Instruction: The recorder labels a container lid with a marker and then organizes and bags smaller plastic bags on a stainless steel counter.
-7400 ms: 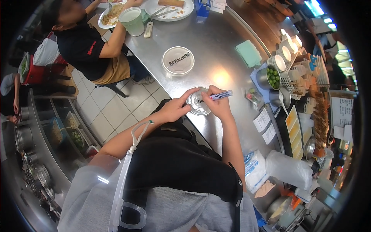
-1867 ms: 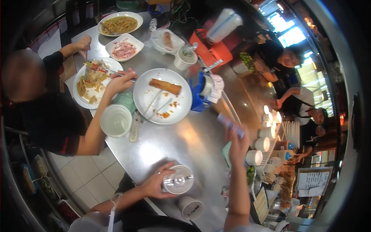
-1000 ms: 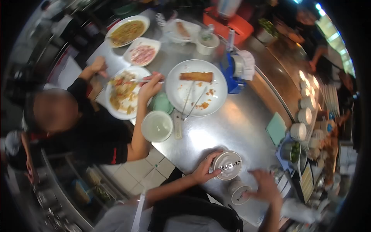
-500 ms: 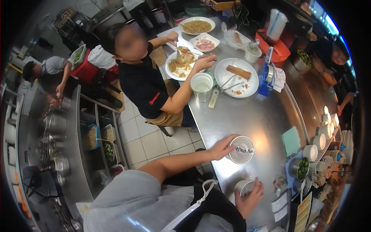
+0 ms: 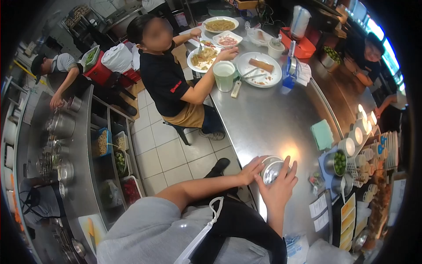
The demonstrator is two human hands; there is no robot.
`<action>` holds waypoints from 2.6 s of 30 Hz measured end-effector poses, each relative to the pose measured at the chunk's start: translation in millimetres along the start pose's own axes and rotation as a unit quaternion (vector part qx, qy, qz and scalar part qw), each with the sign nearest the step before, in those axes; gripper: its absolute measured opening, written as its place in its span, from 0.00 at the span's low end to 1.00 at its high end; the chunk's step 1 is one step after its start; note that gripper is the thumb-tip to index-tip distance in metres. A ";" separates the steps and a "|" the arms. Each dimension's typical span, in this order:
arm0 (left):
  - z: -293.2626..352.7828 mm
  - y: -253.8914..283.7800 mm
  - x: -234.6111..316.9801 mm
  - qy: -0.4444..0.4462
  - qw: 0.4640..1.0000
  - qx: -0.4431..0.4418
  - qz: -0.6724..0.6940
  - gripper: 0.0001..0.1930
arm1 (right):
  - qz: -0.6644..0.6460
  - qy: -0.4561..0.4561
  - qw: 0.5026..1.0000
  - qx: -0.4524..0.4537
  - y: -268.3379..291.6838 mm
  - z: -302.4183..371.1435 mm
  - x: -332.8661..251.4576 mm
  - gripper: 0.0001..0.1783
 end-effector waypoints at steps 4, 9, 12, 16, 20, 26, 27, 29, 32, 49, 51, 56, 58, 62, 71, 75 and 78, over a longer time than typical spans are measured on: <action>0.3 -1.5 2.1 0.015 1.000 -0.014 0.016 0.24 | 0.008 0.024 1.000 0.016 -2.2 -2.2 3.9 0.55; -1.4 -8.2 7.6 0.000 0.990 -0.105 -0.092 0.26 | 0.028 -0.005 1.000 0.004 4.9 -16.6 10.2 0.52; -0.9 -8.3 7.7 -0.005 0.991 -0.111 -0.079 0.28 | 0.090 -0.028 0.995 -0.043 6.6 -18.6 12.6 0.53; 0.8 -4.9 22.2 -0.025 0.991 -0.110 -0.078 0.28 | 0.132 -0.032 0.988 -0.075 9.8 -8.9 3.2 0.56; 0.5 -2.7 13.3 -0.039 0.989 -0.124 -0.077 0.28 | 0.095 0.043 0.995 0.004 1.7 -3.2 5.6 0.54; -2.4 -1.7 7.9 0.009 0.985 -0.153 -0.074 0.27 | -0.017 0.026 0.999 0.030 1.6 -3.0 21.6 0.35; -2.5 -1.4 8.6 0.011 0.985 -0.150 -0.079 0.27 | -0.018 0.025 0.999 0.028 0.4 -4.4 28.9 0.35; -2.9 -1.9 9.5 0.010 0.986 -0.151 -0.076 0.27 | -0.145 0.005 0.988 0.051 0.5 -10.0 53.1 0.27; -3.5 -1.2 10.7 0.012 0.986 -0.151 -0.065 0.26 | -0.396 -0.120 0.910 -0.023 -16.2 -11.4 89.4 0.21; -3.3 0.2 15.6 0.009 0.984 -0.162 -0.071 0.27 | -0.549 -0.188 0.813 0.044 -46.6 25.9 128.2 0.14; -3.1 -0.7 12.7 0.008 0.984 -0.163 -0.074 0.27 | -0.539 -0.182 0.820 0.051 -45.7 26.4 128.2 0.14; -2.9 -1.0 10.3 0.016 0.982 -0.168 -0.084 0.24 | -0.546 -0.190 0.813 0.069 -46.9 29.5 127.3 0.14; -3.2 0.2 10.3 0.013 0.982 -0.164 -0.087 0.27 | -0.545 -0.187 0.813 0.079 -48.3 29.9 127.4 0.14; -4.3 -1.0 10.4 0.015 0.982 -0.166 -0.087 0.26 | -0.541 -0.173 0.817 0.099 -50.1 29.1 128.4 0.15; -3.6 0.3 12.9 0.018 0.981 -0.177 -0.080 0.26 | -0.512 -0.113 0.837 0.156 -54.5 35.3 131.9 0.20; 0.2 -3.6 12.8 -0.027 0.969 -0.214 -0.121 0.34 | -0.524 -0.066 0.832 0.170 -67.2 38.4 141.4 0.23; 3.8 -4.7 10.2 -0.060 0.947 -0.235 -0.212 0.35 | -0.618 -0.148 0.769 0.073 -78.9 42.0 150.1 0.26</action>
Point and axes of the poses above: each hand's wrist, its own z-axis away from the middle knuckle, its own y-axis out of the back of the hand, x = y × z, the point moved 6 cm from there along -z, towards the middle knuckle, and after that the axes turned 4 degrees about -z, right-handed, at the moved point
